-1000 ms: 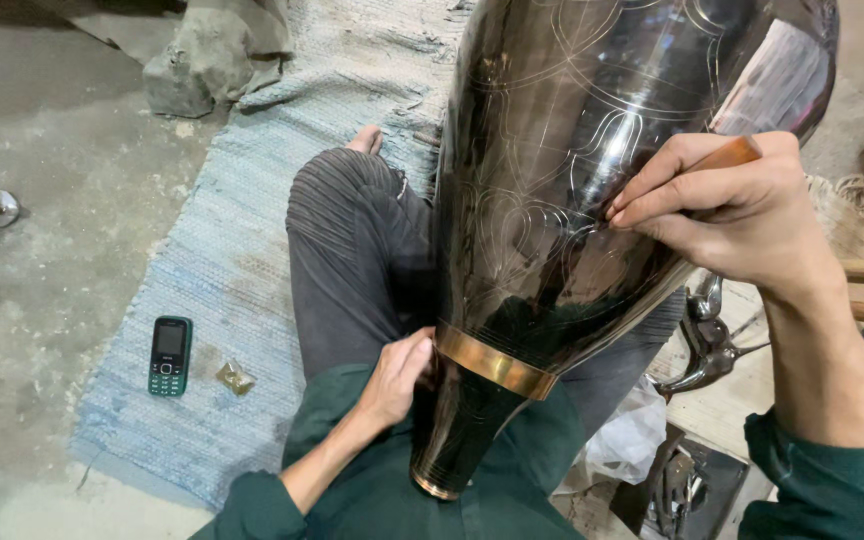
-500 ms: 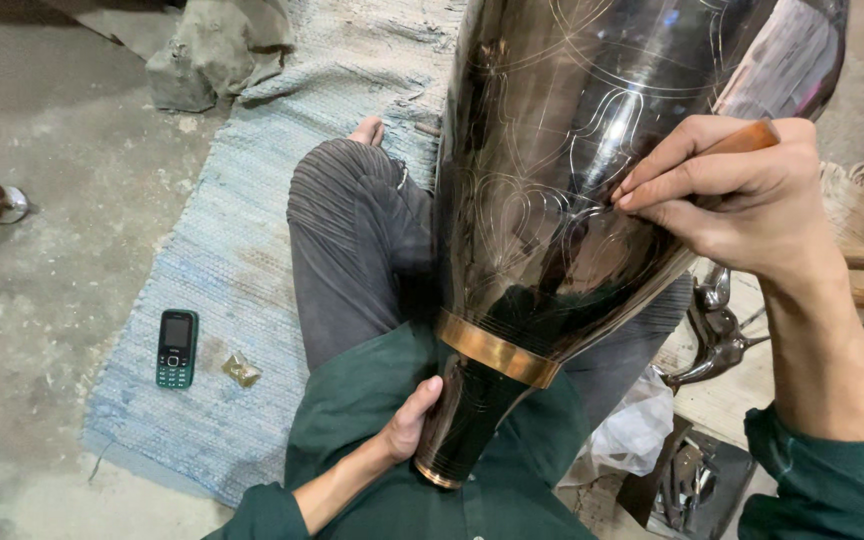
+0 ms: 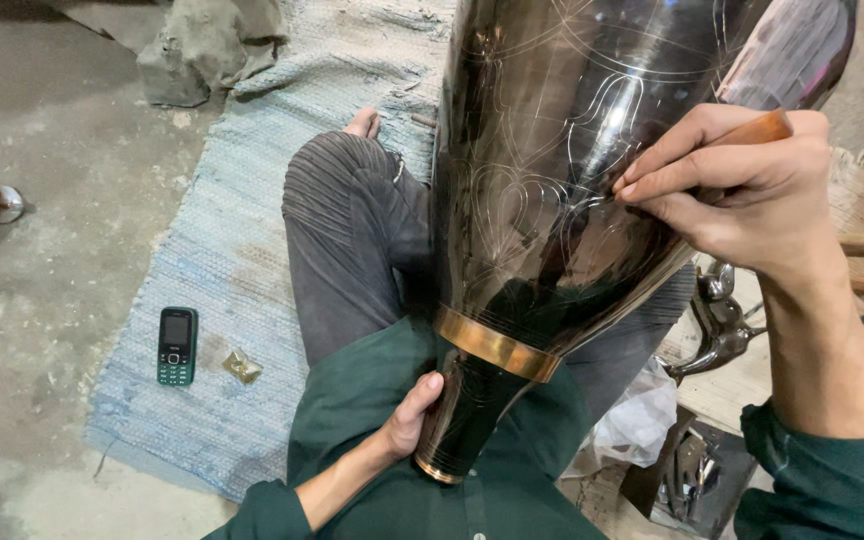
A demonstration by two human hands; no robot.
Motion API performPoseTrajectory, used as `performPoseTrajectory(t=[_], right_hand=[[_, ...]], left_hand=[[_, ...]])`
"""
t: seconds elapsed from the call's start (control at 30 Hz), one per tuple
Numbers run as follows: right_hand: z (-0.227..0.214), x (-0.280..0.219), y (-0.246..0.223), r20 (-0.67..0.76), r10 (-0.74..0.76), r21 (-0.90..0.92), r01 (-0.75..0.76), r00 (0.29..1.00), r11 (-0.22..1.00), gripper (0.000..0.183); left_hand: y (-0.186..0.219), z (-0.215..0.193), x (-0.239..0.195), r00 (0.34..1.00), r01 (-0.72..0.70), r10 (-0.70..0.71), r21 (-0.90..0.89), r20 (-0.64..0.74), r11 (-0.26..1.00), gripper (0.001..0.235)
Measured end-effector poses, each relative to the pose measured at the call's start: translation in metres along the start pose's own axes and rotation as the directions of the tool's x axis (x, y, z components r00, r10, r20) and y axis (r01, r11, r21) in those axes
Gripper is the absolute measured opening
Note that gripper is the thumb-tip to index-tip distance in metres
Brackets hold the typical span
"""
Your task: The person sits on the floor and uses a small hand tool to engrave intricate patterns onto the surface of a large dark metal vase. The person holds the vase steady with one hand while carefully carving lines with the other.
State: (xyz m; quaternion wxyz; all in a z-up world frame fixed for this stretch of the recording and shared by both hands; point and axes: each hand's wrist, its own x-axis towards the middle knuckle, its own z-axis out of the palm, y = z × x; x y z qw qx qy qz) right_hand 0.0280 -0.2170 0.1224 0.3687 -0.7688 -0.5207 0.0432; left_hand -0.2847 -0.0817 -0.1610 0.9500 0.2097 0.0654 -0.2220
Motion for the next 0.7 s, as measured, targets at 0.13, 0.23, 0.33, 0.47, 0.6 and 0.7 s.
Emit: performPoseTrajectory(t=[0.13,0.23,0.33,0.47,0.6,0.7], right_hand=[[0.0,-0.006,0.001,-0.018,-0.006,-0.006,0.006,1.0,1.0,0.015],[0.003,-0.008,0.001,-0.058,-0.011,0.007,0.012,0.998,1.0,0.015],[0.007,-0.01,0.001,-0.1,-0.014,0.02,0.017,0.995,1.0,0.015],[0.007,-0.015,0.001,-0.113,-0.013,-0.005,0.012,0.994,1.0,0.015],[0.008,-0.02,0.001,-0.136,0.006,-0.008,-0.007,0.991,1.0,0.015],[0.012,-0.022,-0.001,-0.184,0.008,0.007,-0.007,0.983,1.0,0.015]], left_hand=[[0.0,0.002,-0.001,1.0,-0.01,0.01,-0.008,-0.023,1.0,0.061],[0.001,0.003,-0.002,1.0,-0.008,0.008,0.01,-0.025,1.0,0.061],[0.002,0.003,-0.001,1.0,-0.011,0.011,0.024,-0.009,1.0,0.062],[0.002,0.005,-0.002,0.999,-0.033,0.033,0.006,0.0,0.999,0.061],[0.004,0.007,-0.002,1.0,-0.022,0.022,-0.004,-0.001,1.0,0.062],[0.004,0.01,-0.004,1.0,-0.029,0.029,0.016,-0.001,0.999,0.063]])
